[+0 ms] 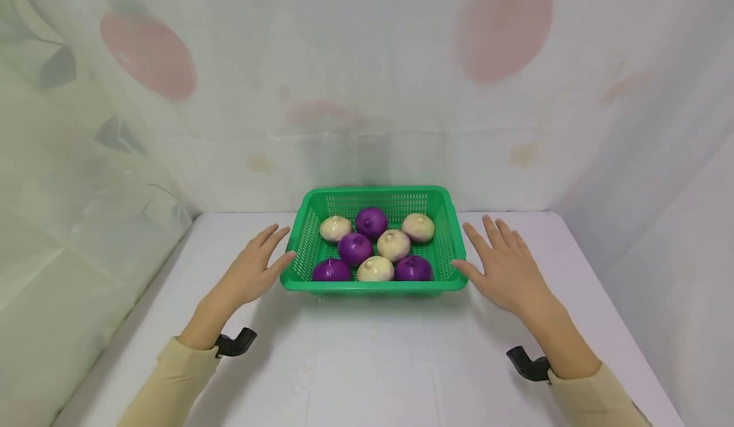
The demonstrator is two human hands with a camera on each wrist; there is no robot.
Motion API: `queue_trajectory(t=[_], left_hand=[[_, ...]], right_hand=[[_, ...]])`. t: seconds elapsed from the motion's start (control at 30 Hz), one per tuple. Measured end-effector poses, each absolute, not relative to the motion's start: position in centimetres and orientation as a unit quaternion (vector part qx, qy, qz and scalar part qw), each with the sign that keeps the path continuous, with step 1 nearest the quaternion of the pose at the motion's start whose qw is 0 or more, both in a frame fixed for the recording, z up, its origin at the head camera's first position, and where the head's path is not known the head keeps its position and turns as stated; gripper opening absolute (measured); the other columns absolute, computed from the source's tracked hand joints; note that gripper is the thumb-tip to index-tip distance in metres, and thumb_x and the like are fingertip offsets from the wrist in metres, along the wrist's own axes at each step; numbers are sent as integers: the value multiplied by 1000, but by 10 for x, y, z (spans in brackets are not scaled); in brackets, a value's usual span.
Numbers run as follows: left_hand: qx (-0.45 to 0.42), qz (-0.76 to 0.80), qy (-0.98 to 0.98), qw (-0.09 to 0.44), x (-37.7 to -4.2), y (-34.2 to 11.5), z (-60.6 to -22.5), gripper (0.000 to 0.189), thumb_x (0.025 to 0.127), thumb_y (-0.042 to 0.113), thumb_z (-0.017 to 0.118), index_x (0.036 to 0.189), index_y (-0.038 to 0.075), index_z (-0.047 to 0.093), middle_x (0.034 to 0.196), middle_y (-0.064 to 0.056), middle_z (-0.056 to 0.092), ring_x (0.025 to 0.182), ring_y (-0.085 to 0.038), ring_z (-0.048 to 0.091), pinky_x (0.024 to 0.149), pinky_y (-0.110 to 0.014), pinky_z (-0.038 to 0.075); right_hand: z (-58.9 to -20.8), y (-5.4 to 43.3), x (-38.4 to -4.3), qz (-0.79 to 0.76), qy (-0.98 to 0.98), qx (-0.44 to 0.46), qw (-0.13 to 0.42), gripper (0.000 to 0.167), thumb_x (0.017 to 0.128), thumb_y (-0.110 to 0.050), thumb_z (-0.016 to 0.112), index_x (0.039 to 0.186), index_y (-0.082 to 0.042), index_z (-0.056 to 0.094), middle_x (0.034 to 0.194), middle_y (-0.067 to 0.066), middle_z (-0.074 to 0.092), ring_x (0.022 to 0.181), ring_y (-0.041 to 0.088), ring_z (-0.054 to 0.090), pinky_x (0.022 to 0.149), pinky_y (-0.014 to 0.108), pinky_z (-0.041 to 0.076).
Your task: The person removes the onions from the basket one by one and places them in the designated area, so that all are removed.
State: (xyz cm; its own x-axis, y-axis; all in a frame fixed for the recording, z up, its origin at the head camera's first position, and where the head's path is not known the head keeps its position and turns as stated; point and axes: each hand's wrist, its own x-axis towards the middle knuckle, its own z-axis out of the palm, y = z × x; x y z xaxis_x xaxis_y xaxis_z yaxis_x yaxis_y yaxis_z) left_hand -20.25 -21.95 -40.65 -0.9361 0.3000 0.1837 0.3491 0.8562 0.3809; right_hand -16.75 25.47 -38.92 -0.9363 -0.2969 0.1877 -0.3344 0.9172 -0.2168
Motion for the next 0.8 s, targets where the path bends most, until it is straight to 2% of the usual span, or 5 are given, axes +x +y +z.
queue_trajectory(t=[0.3, 0.5, 0.8], left_hand=[[-148, -316, -937, 31, -202, -211, -419, 69, 104, 54, 51, 158, 13, 36, 161, -19, 29, 146, -42, 32, 109, -67, 32], [-140, -401, -905, 18, -206, -209, -429, 70, 101, 50, 61, 157, 14, 38, 156, -15, 34, 138, -37, 42, 104, -56, 45], [-89, -480, -872, -23, -209, -215, -438, 71, 95, 51, 69, 155, 26, 40, 159, -9, 34, 137, -43, 46, 100, -60, 46]], right_hand=[[-379, 245, -174, 129, -968, 197, 80, 75, 102, -51, 54, 155, -1, 37, 159, 33, 26, 146, 53, 21, 115, 65, 20], [-374, 238, -178, 126, -965, 215, 84, 72, 103, -48, 55, 155, -2, 38, 158, 32, 27, 146, 53, 24, 114, 65, 23], [-373, 229, -184, 126, -963, 224, 79, 73, 103, -50, 55, 156, -4, 37, 160, 31, 26, 146, 52, 24, 115, 64, 22]])
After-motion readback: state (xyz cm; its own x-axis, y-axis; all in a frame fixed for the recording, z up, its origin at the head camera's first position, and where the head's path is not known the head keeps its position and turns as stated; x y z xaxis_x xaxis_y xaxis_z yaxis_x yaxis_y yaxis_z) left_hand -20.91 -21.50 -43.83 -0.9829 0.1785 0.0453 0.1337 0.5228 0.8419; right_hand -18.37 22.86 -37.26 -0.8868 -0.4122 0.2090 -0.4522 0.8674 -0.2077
